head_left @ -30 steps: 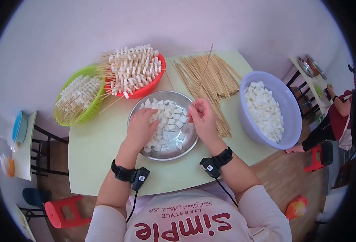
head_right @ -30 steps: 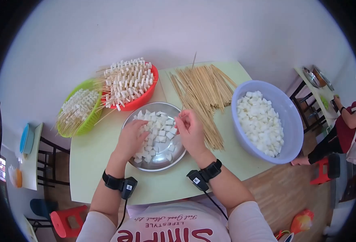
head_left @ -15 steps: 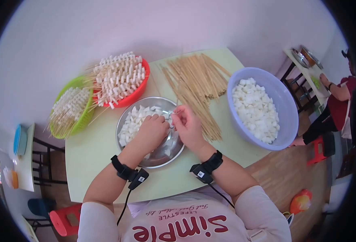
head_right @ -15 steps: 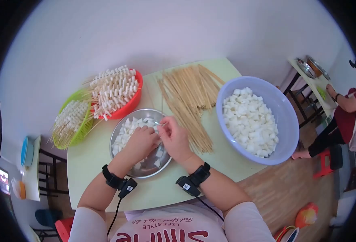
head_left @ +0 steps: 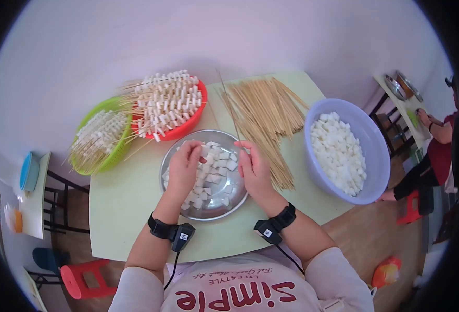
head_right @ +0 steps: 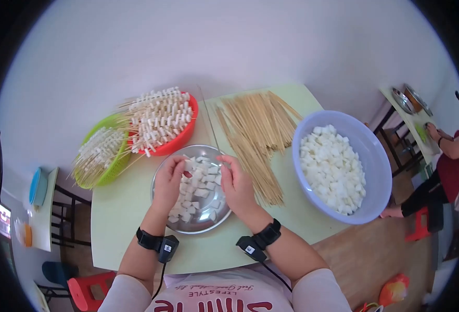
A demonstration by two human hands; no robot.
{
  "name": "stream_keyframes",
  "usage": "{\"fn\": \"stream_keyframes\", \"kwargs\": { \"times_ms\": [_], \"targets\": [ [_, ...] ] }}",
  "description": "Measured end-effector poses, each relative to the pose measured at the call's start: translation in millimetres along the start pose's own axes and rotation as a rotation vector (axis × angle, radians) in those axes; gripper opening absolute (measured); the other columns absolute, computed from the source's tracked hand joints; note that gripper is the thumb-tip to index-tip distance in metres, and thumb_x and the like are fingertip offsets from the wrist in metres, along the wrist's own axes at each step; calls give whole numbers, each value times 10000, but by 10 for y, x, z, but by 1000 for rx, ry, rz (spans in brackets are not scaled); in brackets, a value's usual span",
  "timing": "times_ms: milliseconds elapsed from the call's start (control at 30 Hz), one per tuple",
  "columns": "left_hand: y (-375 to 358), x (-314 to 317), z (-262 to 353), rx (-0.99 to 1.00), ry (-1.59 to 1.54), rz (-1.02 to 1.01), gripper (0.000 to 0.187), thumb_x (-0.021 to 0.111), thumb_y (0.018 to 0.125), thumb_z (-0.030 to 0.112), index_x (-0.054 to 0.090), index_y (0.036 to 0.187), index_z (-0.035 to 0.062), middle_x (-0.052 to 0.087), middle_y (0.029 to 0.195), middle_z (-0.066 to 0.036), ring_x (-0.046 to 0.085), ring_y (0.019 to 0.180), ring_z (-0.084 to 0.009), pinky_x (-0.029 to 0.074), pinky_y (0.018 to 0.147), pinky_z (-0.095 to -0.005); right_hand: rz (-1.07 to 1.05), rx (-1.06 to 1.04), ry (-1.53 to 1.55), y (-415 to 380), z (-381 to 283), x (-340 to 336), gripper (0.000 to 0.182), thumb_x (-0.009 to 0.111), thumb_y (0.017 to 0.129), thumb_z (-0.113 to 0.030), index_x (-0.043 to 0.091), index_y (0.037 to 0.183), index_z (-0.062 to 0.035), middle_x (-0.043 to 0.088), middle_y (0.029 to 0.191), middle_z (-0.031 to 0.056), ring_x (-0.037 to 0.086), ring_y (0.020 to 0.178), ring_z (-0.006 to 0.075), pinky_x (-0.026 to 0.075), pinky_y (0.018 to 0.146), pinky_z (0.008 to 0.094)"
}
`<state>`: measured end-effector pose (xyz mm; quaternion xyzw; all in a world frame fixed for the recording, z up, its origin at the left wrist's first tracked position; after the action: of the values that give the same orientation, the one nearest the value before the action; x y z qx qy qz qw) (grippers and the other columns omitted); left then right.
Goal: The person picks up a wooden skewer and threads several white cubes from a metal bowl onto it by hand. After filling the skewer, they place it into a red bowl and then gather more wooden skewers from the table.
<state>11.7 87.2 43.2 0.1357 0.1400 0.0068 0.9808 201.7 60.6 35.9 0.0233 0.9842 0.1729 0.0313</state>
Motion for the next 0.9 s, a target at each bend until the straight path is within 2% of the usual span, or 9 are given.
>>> {"fn": "stream_keyframes", "kwargs": {
  "times_ms": [33,167,267,333,367,567,700,767,900],
  "targets": [
    [-1,-101,-38,-34,-152,25,194,479,994,123,589,1103,6,603,896,-46,640,812,-119,468,694,-232,-30,22,-24,-9,-22,19,214,470,992,-142,549,1173,-60,466,580,-12,439,507,70,352,485,236],
    [-58,-489,-168,-118,-496,249,212,505,972,67,563,1159,-13,618,976,-47,642,836,-142,485,757,-235,-125,-81,-120,-49,-52,105,236,506,961,-120,574,1183,-78,447,565,47,438,499,119,356,492,276],
    [-116,-710,-188,-66,-513,365,221,518,960,45,552,1165,-31,629,1017,-72,644,867,-152,495,791,-246,-182,-173,-122,-112,-216,169,310,525,947,-109,570,1253,-96,462,587,69,449,510,129,377,508,277],
    [-152,-831,-298,-48,-503,429,213,532,950,31,553,1149,-42,636,1030,-88,643,893,-156,503,808,-256,-321,-47,-226,-152,-261,236,356,539,935,-99,565,1289,-112,503,618,90,463,522,139,399,528,275],
    [-159,-875,-333,-16,-507,477,210,538,949,34,554,1144,-42,638,1022,-88,643,896,-154,502,807,-255,-328,-131,-232,-159,-281,267,388,548,920,-80,569,1303,-134,545,626,112,513,509,166,426,527,292],
    [-200,-1014,-459,-26,-513,623,183,581,937,65,578,1095,-28,636,993,-68,599,878,-112,483,816,-239,-521,-196,-414,-239,-286,423,400,566,882,-54,607,1266,-158,582,615,142,597,517,264,478,527,335],
    [-233,-1020,-451,-56,-476,654,174,596,934,82,586,1077,-15,609,949,-34,559,846,-88,472,803,-230,-526,-219,-404,-254,-310,449,389,557,886,-18,607,1262,-103,520,583,133,541,483,186,448,520,284],
    [-224,-1017,-424,-53,-485,655,173,598,934,86,585,1074,-13,600,938,-26,553,838,-84,468,796,-228,-518,-216,-426,-247,-293,442,404,575,877,-59,608,1266,-163,589,625,154,602,525,275,485,530,338],
    [-246,-1019,-383,-15,-455,673,167,607,930,90,578,1065,-5,603,931,-28,555,814,-82,462,762,-228,-526,-209,-451,-241,-306,441,398,576,880,-62,609,1264,-162,593,629,155,607,528,277,488,530,342]
  ]
}}
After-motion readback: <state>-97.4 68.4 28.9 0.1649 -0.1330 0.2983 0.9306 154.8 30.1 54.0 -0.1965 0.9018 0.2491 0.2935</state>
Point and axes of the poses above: each hand's wrist, its own y-axis towards the middle knuckle, its own x-axis out of the palm, z = x × y, the point moved 7 cm from there along y, towards the middle knuckle
